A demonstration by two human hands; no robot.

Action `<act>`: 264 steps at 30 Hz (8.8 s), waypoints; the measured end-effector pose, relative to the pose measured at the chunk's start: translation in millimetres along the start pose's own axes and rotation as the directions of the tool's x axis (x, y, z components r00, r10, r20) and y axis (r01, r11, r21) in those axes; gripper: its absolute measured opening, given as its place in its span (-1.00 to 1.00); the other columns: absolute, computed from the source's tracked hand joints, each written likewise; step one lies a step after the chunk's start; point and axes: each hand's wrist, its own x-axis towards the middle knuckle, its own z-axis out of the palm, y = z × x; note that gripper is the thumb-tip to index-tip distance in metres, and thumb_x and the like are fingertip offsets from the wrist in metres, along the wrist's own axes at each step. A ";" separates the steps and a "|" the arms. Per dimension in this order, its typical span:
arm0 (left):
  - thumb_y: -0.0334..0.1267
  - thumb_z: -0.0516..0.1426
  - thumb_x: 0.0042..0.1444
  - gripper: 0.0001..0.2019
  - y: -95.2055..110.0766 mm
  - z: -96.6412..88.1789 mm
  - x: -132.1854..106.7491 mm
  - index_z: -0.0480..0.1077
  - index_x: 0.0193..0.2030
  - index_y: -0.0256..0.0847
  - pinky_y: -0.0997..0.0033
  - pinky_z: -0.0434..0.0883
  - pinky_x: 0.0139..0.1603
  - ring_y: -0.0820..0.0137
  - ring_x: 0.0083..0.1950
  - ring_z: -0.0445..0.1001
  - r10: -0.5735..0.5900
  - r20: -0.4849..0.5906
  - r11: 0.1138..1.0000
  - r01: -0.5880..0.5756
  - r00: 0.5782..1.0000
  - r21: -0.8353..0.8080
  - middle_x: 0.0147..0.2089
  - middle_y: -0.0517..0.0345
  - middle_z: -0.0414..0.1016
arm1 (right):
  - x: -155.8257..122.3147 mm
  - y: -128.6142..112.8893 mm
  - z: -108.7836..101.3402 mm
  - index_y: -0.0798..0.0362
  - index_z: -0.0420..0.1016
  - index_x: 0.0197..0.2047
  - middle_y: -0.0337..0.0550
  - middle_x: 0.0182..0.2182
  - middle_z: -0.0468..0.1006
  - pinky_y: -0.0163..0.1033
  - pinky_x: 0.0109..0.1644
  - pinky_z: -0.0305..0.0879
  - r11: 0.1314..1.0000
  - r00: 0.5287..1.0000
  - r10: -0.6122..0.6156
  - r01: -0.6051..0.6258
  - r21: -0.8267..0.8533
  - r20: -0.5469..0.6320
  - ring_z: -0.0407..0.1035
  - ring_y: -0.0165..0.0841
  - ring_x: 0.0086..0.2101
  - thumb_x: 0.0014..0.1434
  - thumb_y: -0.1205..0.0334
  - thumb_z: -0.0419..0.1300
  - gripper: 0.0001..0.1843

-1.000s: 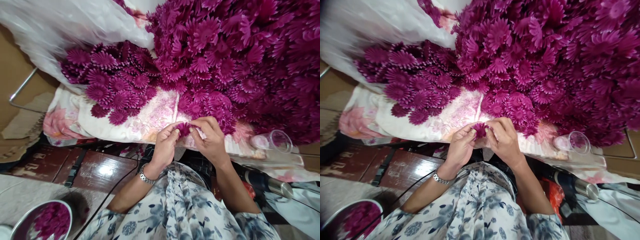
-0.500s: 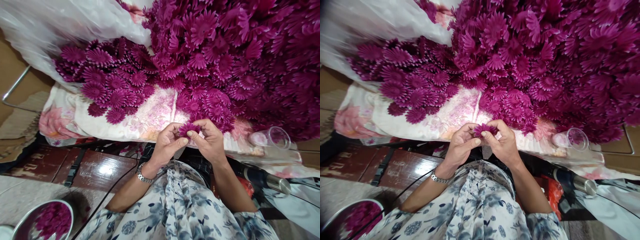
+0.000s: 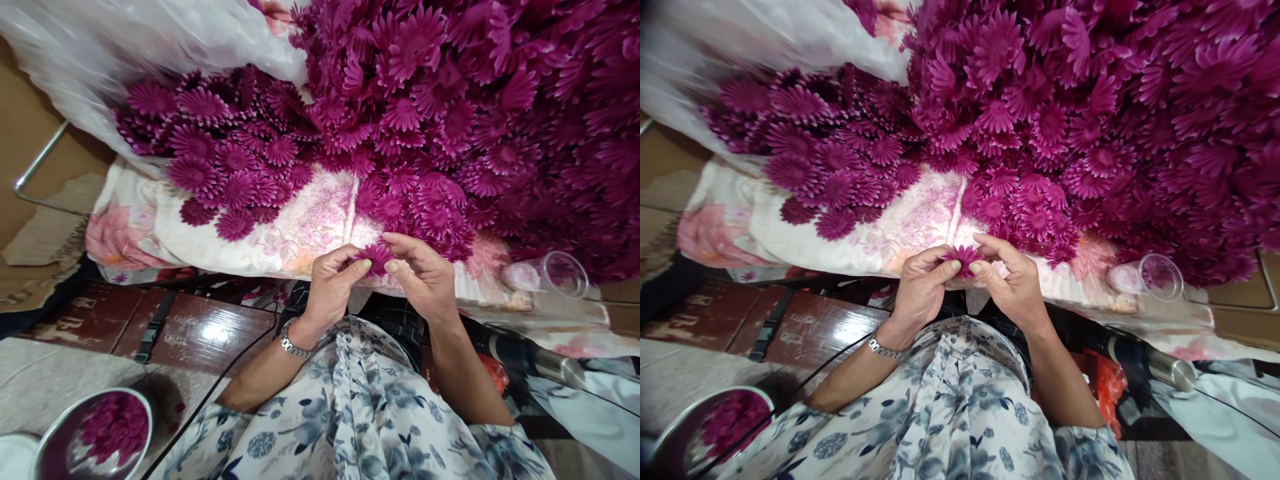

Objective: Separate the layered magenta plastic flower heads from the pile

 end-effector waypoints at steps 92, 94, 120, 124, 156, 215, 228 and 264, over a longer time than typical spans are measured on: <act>-0.11 0.32 -0.19 -0.68 7.9 -9.7 3.2 0.31 -0.57 -0.25 0.61 0.09 -0.68 0.61 -0.67 0.17 -0.025 -0.028 1.000 0.025 0.999 0.007 -0.68 0.32 0.25 | 5.6 -3.7 1.6 0.05 0.42 -0.35 -0.22 -0.47 0.43 -0.29 -0.36 0.27 0.912 0.938 -0.308 0.244 -0.329 -0.158 0.33 -0.43 -0.44 0.16 0.33 0.14 -0.93; -0.10 0.34 -0.24 -0.67 9.1 -11.2 4.5 0.30 -0.57 -0.24 0.60 0.13 -0.69 0.60 -0.68 0.20 0.022 -0.107 1.000 -0.024 0.994 -0.019 -0.68 0.33 0.25 | 6.6 0.3 -3.4 0.05 0.42 -0.36 -0.24 -0.48 0.40 -0.29 -0.38 0.26 0.938 0.924 -0.259 0.171 -0.303 -0.280 0.32 -0.44 -0.46 0.17 0.28 0.13 -0.91; -0.20 0.29 -0.12 -0.74 11.7 1.6 3.6 0.28 -0.48 -0.23 0.59 0.22 -0.71 0.59 -0.70 0.20 -0.044 0.055 0.999 0.044 0.998 0.003 -0.64 0.34 0.29 | 1.2 -1.9 7.4 0.07 0.43 -0.09 -0.08 -0.27 0.46 -0.20 -0.15 0.34 0.897 0.949 -0.311 0.274 -0.347 -0.056 0.36 -0.34 -0.25 0.17 0.28 0.16 -0.79; -0.20 0.28 -0.07 -0.78 7.4 -7.2 2.8 0.32 -0.46 -0.23 0.58 0.21 -0.65 0.58 -0.63 0.24 0.064 0.114 0.994 -0.074 0.991 0.085 -0.57 0.31 0.30 | 2.1 -3.9 5.5 0.02 0.34 0.07 -0.12 -0.18 0.45 -0.22 -0.16 0.35 0.999 0.999 0.023 -0.023 0.023 0.030 0.36 -0.38 -0.26 0.16 0.07 0.18 -0.57; -0.29 0.22 -0.01 -0.86 18.2 -6.8 0.0 0.33 -0.47 -0.23 0.55 0.23 -0.46 0.56 -0.50 0.27 0.222 0.284 0.781 -0.344 0.933 0.522 -0.51 0.28 0.34 | 0.4 -0.7 -7.6 0.06 0.31 -0.35 -0.25 -0.42 0.32 -0.28 -0.27 0.16 0.991 0.971 -0.039 0.068 -0.115 0.235 0.24 -0.41 -0.37 0.13 0.38 0.11 -0.94; -0.15 0.23 -0.01 -0.80 8.5 -4.2 5.7 0.39 -0.45 -0.25 0.56 0.19 -0.57 0.57 -0.57 0.22 -0.002 0.191 0.933 -0.067 0.982 0.354 -0.56 0.26 0.31 | 2.6 6.9 6.2 0.06 0.28 -0.49 -0.35 -0.63 0.28 -0.41 -0.56 0.09 0.936 0.973 0.216 -0.231 0.267 0.087 0.13 -0.54 -0.61 0.11 -0.03 0.21 -0.64; -0.21 0.19 0.06 -0.87 12.9 -8.3 2.8 0.44 -0.37 -0.23 0.54 0.26 -0.49 0.53 -0.49 0.33 0.203 0.136 0.857 -0.243 0.970 0.455 -0.45 0.21 0.45 | -1.3 7.6 -2.1 0.06 0.32 -0.41 -0.29 -0.50 0.31 -0.33 -0.36 0.13 0.990 0.994 0.064 -0.075 0.118 0.094 0.21 -0.47 -0.46 0.19 0.21 0.13 -0.84; -0.37 0.15 0.04 -0.96 45.4 6.5 29.1 0.39 -0.42 -0.22 0.54 0.22 -0.47 0.55 -0.49 0.25 0.354 0.196 0.649 -0.391 0.915 0.653 -0.49 0.28 0.34 | 14.1 8.3 -54.7 0.05 0.33 -0.38 -0.31 -0.54 0.32 -0.35 -0.44 0.13 0.995 0.999 -0.018 0.014 -0.098 -0.043 0.20 -0.48 -0.53 0.18 0.10 0.15 -0.79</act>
